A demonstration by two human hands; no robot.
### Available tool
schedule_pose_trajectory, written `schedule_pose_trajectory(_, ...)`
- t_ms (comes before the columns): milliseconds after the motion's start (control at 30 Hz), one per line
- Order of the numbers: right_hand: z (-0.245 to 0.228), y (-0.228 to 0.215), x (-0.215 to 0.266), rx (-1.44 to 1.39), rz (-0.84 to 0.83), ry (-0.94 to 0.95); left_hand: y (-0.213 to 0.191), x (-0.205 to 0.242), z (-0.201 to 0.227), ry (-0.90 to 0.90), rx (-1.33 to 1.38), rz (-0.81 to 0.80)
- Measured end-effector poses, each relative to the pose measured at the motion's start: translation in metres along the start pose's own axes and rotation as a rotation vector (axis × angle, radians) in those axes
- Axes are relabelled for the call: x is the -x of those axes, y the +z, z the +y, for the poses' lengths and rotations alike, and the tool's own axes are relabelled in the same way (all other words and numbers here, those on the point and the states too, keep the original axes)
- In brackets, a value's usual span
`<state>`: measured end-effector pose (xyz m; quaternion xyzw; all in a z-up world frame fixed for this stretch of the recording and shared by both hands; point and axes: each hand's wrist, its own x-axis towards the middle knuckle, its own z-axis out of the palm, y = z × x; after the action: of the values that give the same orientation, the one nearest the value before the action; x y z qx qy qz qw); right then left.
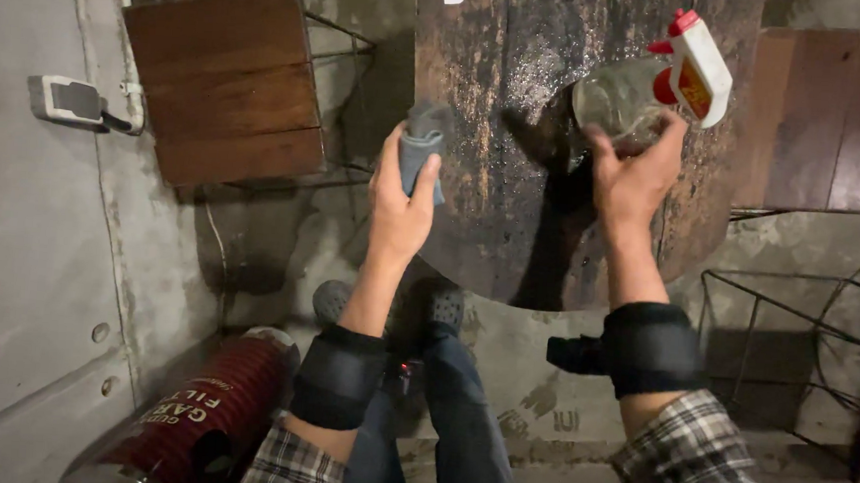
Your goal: The person sprays liquid from a bottle onto a round wooden table and wipes it with a cloth. They then move to a square wooden stool and repeat the spray and wipe process. The person continues cleaning multiple wooden surfaces in the room.
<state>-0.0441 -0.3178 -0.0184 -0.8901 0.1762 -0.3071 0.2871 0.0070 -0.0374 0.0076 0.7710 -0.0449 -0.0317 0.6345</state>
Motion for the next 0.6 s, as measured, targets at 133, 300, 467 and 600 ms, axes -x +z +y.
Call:
schedule_pose_trajectory(133, 0.003, -0.004, 0.042, 0.055, -0.018, 0.298, 0.009, 0.006, 0.009, 0.194, -0.219, -0.009)
schedule_pose_trajectory(300, -0.032, 0.006, 0.071, 0.009, -0.276, 0.166, 0.032, 0.02, -0.004, 0.24, -0.798, -0.332)
schedule_pose_trajectory(467, -0.034, 0.022, 0.057, 0.113, -0.464, -0.231, 0.048, 0.014, -0.023, 0.2, -0.929, -0.316)
schedule_pose_trajectory(600, -0.033, 0.028, 0.062, 0.271, -0.597, -0.166, 0.053, 0.001, -0.03, 0.186, -0.984, -0.316)
